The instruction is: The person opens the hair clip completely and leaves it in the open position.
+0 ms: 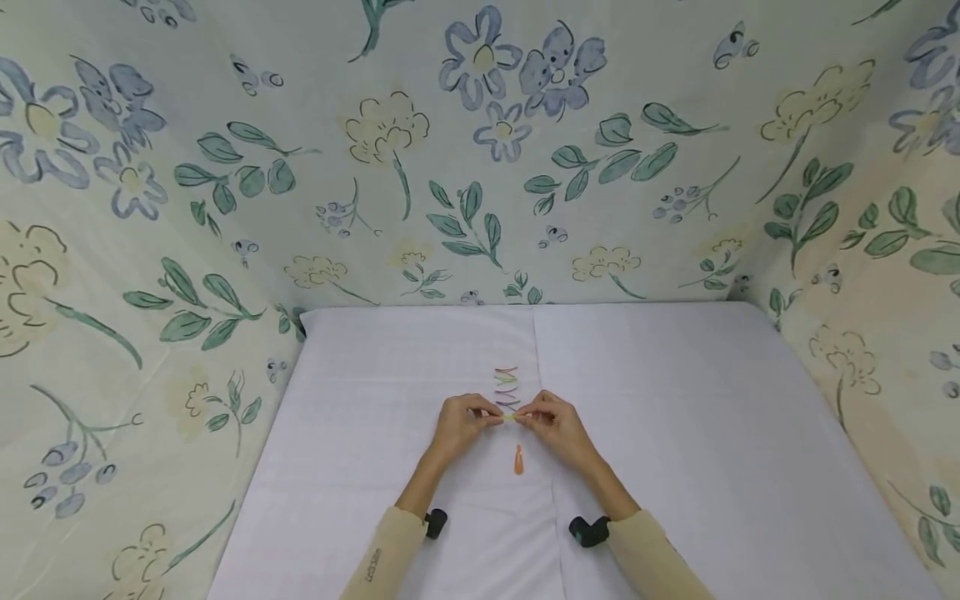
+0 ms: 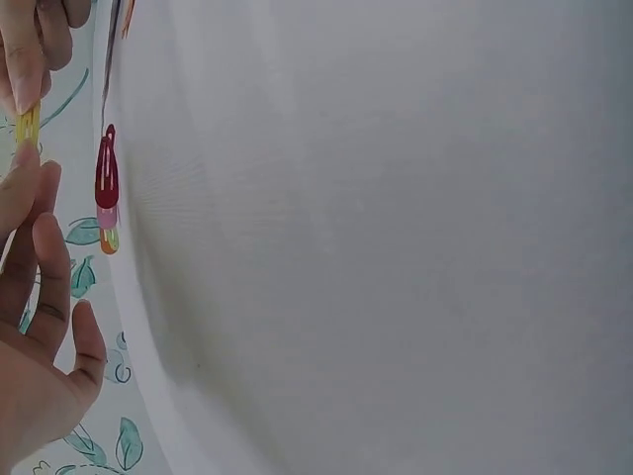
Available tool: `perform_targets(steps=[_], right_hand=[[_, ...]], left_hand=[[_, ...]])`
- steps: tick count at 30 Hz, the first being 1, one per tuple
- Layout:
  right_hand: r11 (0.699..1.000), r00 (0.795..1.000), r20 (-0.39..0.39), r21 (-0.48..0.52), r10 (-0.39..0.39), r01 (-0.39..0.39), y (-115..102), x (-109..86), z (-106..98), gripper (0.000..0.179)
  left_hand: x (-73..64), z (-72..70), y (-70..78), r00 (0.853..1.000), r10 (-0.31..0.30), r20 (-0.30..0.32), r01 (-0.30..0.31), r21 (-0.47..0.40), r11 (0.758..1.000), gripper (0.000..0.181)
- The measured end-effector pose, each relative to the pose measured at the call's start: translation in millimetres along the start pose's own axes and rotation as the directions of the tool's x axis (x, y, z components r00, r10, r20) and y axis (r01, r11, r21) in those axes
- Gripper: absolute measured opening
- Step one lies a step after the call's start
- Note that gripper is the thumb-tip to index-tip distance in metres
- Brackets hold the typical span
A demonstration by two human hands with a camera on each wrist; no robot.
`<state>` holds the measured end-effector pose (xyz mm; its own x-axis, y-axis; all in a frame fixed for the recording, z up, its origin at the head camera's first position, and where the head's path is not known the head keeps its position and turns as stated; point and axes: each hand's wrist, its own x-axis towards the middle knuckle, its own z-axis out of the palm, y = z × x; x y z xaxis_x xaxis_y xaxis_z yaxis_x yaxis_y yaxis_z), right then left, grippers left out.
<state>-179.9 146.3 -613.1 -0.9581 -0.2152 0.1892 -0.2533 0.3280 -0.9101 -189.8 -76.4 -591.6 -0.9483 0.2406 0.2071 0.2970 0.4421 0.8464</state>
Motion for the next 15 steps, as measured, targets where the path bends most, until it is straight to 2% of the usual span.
perform_targets(steps=[3,5,10,13,15], right_hand=[[1.000,1.000,-0.002,-0.017,0.014,-0.014,0.6,0.4,0.1,0.007],[0.999,1.000,-0.004,-0.028,0.019,-0.019,1.6,0.9,0.3,0.007],[0.998,1.000,-0.006,-0.067,0.017,-0.018,5.4,3.2,1.9,0.006],[0.996,1.000,-0.011,-0.084,0.007,-0.008,7.2,4.2,2.8,0.006],[0.997,1.000,-0.017,-0.083,-0.001,0.000,7.7,4.6,3.4,0.006]], left_hand=[[0.4,1.1,-2.8,1.000,0.009,-0.011,-0.009,0.039,0.999,0.009],[1.1,2.0,-5.0,0.999,0.047,-0.023,-0.044,0.096,0.994,0.011],[3.1,4.6,-6.9,0.991,0.126,-0.045,-0.110,0.267,0.957,0.014],[4.2,5.7,-6.0,0.992,0.115,-0.045,-0.095,0.317,0.943,0.014],[5.0,6.2,-5.5,0.995,0.092,-0.041,-0.074,0.323,0.943,0.015]])
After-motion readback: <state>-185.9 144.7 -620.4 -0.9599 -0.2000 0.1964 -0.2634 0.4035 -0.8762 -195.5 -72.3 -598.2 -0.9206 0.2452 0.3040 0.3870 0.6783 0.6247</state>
